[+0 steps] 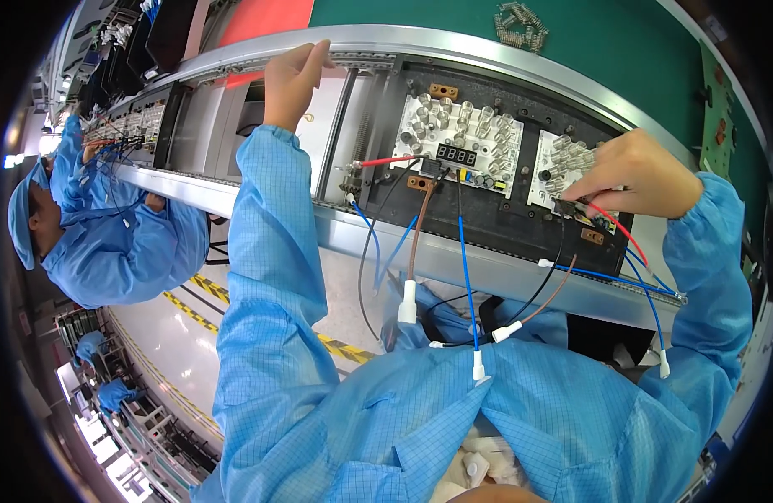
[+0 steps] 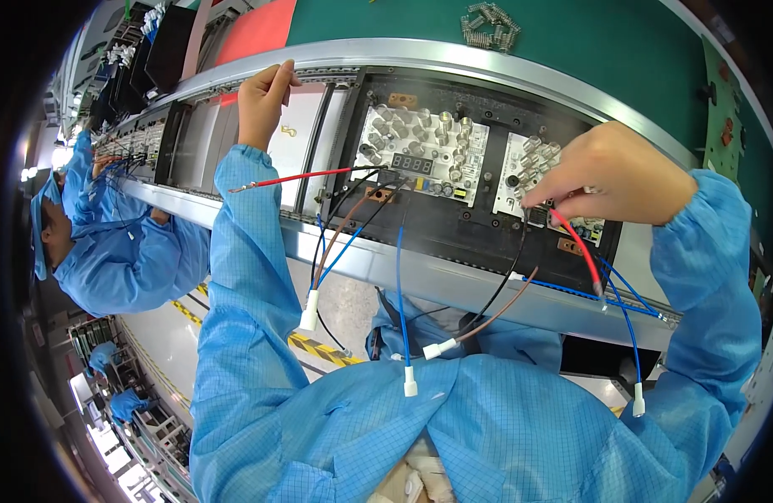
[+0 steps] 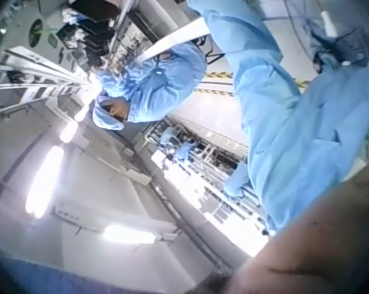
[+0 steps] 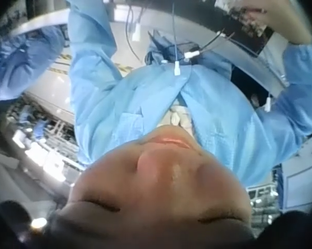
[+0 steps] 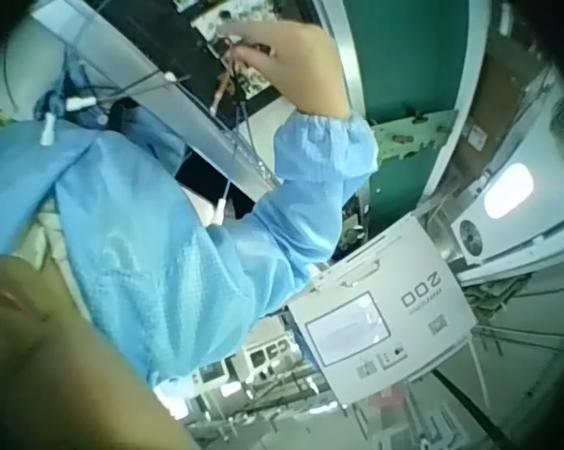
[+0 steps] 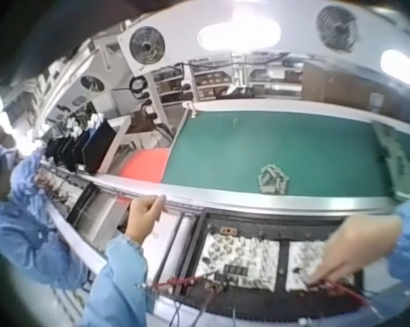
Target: The person connects wires to printed circuit boards and tests them on an assembly line, using a precision screwdriver and an alignment tool to secure the connectors.
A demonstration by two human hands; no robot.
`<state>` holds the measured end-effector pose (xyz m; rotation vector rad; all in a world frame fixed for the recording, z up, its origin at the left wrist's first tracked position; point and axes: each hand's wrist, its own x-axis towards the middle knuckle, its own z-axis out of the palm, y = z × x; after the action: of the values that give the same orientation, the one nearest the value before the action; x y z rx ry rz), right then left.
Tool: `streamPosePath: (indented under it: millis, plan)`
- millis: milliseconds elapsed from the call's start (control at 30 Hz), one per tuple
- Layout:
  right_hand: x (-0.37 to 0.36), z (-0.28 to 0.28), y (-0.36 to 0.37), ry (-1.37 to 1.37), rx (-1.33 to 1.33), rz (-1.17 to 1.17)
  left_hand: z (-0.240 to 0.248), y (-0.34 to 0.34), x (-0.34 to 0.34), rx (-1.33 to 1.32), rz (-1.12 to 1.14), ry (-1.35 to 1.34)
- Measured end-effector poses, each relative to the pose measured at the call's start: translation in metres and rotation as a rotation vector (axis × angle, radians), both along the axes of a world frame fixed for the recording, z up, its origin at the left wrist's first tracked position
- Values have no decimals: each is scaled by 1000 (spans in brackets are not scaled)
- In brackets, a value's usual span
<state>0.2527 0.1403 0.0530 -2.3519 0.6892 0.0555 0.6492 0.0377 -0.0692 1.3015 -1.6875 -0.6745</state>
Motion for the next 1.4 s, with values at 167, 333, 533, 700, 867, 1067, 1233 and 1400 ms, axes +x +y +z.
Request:
streamPosePath:
  millis: [167, 333, 533, 700, 867, 1067, 1233, 1400]
  plan:
    - [-34, 2, 29, -148, -204, -374, 27, 22, -1, 143, -131, 241]
    - [-132, -25, 156, -342, -374, -958, 58, 62, -23, 276, -872, 335]
    - [-149, -86, 314, -450, -504, -1237, 86, 97, -57, 155, -1007, -57]
    - [-132, -97, 334, -459, -674, -1399, 97, 114, -73, -137, -1024, -178]
    - [-124, -84, 353, -347, -627, -1302, 101, 132, -68, -156, -998, -228]
    - [-92, -78, 346, -253, -686, -1285, 91, 137, -56, -195, -1085, -220]
    - [-76, -97, 323, -286, -694, -1247, 72, 131, -48, -236, -1064, -239]
    - [-78, -125, 300, -548, -554, -1434, 57, 117, -40, -308, -1033, -376]
